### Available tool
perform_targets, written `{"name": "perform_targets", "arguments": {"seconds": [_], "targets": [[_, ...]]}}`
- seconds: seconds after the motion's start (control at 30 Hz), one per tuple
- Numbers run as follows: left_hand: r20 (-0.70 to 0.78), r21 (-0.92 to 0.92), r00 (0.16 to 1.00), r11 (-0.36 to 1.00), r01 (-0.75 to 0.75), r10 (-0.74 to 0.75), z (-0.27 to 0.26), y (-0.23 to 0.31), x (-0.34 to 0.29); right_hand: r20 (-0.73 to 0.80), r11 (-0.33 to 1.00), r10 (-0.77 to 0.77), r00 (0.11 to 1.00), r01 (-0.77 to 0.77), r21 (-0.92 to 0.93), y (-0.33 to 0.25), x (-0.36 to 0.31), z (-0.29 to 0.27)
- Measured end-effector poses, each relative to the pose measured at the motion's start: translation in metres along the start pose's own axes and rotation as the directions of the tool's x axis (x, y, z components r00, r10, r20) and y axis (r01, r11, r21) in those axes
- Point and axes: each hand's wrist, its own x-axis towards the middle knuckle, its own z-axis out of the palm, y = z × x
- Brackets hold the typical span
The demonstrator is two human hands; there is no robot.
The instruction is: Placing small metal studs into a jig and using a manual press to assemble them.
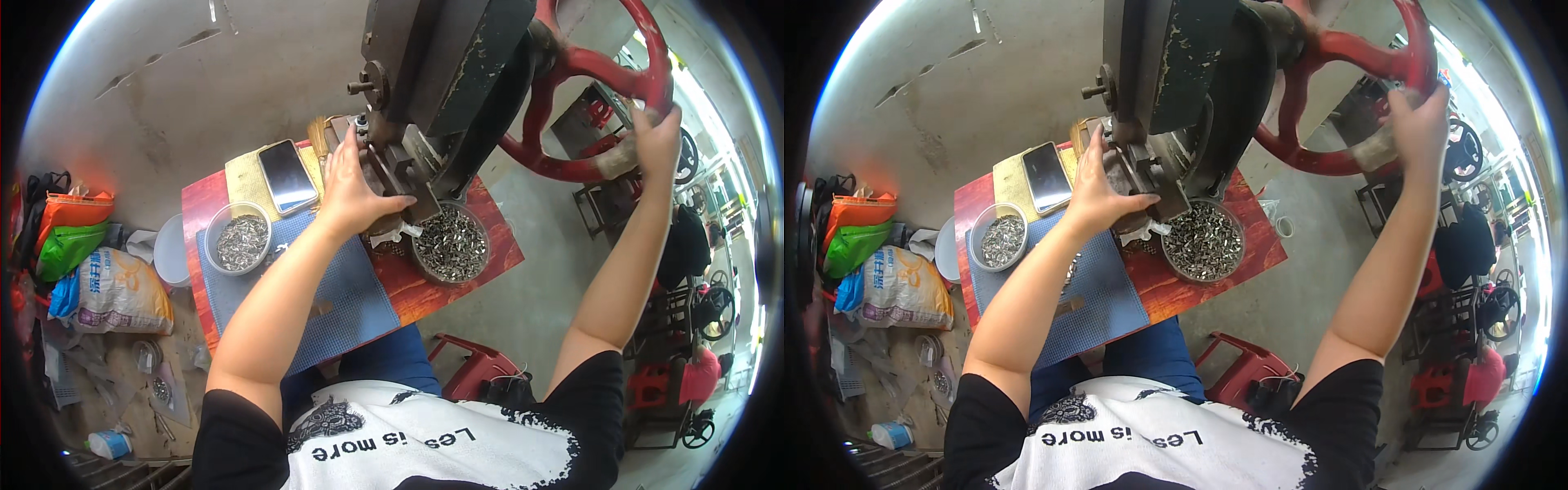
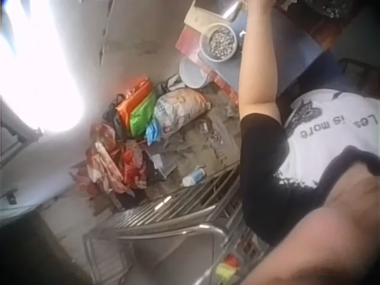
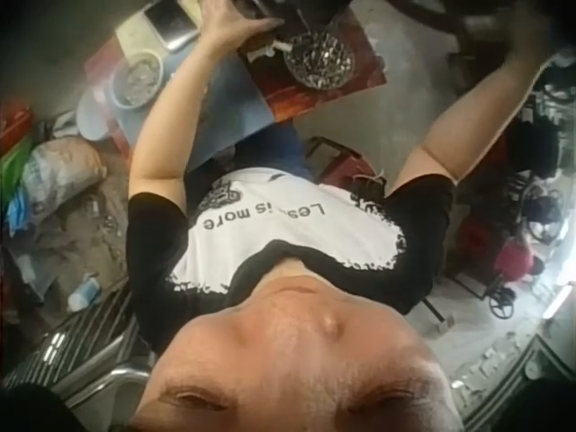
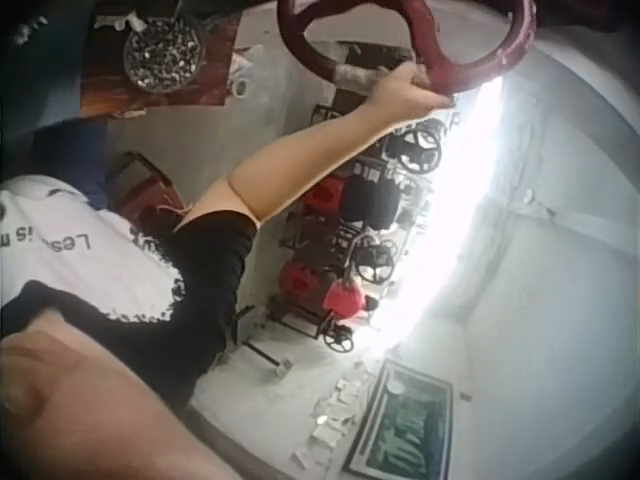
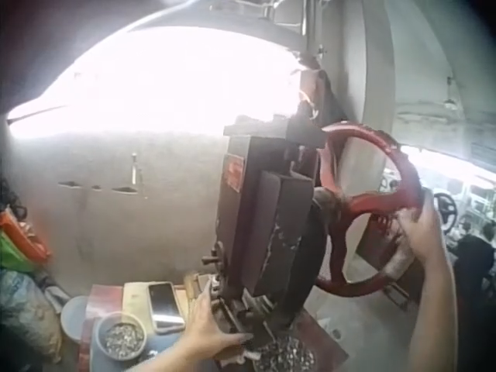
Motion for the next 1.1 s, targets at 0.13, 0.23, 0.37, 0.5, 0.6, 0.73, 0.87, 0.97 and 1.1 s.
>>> {"name": "perform_targets", "arguments": {"seconds": [0.13, 0.23, 0.37, 0.5, 0.6, 0.73, 0.87, 0.97, 1.1], "targets": [[0.009, 0.045, 1.0, 0.999, 0.002, -0.002, 0.003, -0.012, 0.016, 0.142, 0.851, 0.058, 0.988, -0.123, 0.511, 0.005, 0.032, 0.001], [0.038, 0.041, 0.999, 0.999, 0.004, -0.005, 0.0, -0.017, 0.019, 0.174, 0.847, 0.094, 0.98, -0.171, 0.504, 0.009, 0.033, 0.005], [0.053, 0.073, 0.998, 0.997, 0.025, -0.029, 0.003, -0.015, 0.02, -0.08, 0.801, 0.134, 0.988, -0.061, 0.596, 0.023, -0.012, 0.029], [0.051, 0.059, 0.998, 0.998, 0.029, -0.032, 0.003, -0.014, 0.021, -0.444, 0.714, 0.137, 0.885, 0.222, 0.664, 0.031, -0.098, 0.106], [0.054, 0.074, 0.998, 0.997, 0.035, -0.039, 0.003, -0.013, 0.021, -0.331, 0.718, 0.165, 0.929, 0.117, 0.686, 0.04, -0.086, 0.096], [0.024, 0.036, 1.0, 0.999, 0.015, -0.016, -0.002, -0.015, 0.014, -0.225, 0.725, 0.189, 0.956, 0.019, 0.689, 0.031, -0.065, 0.073], [0.017, -0.036, 1.0, 0.999, 0.024, -0.023, 0.002, -0.015, 0.012, -0.191, 0.767, 0.177, 0.966, -0.014, 0.642, 0.032, -0.053, 0.059], [-0.017, 0.007, 0.999, 1.0, 0.027, -0.027, 0.003, -0.015, 0.014, -0.199, 0.735, 0.188, 0.962, -0.003, 0.678, 0.028, -0.061, 0.065], [-0.02, 0.04, 0.999, 0.998, 0.039, -0.038, 0.006, -0.011, 0.019, -0.349, 0.671, 0.193, 0.917, 0.135, 0.729, 0.041, -0.095, 0.103]]}}
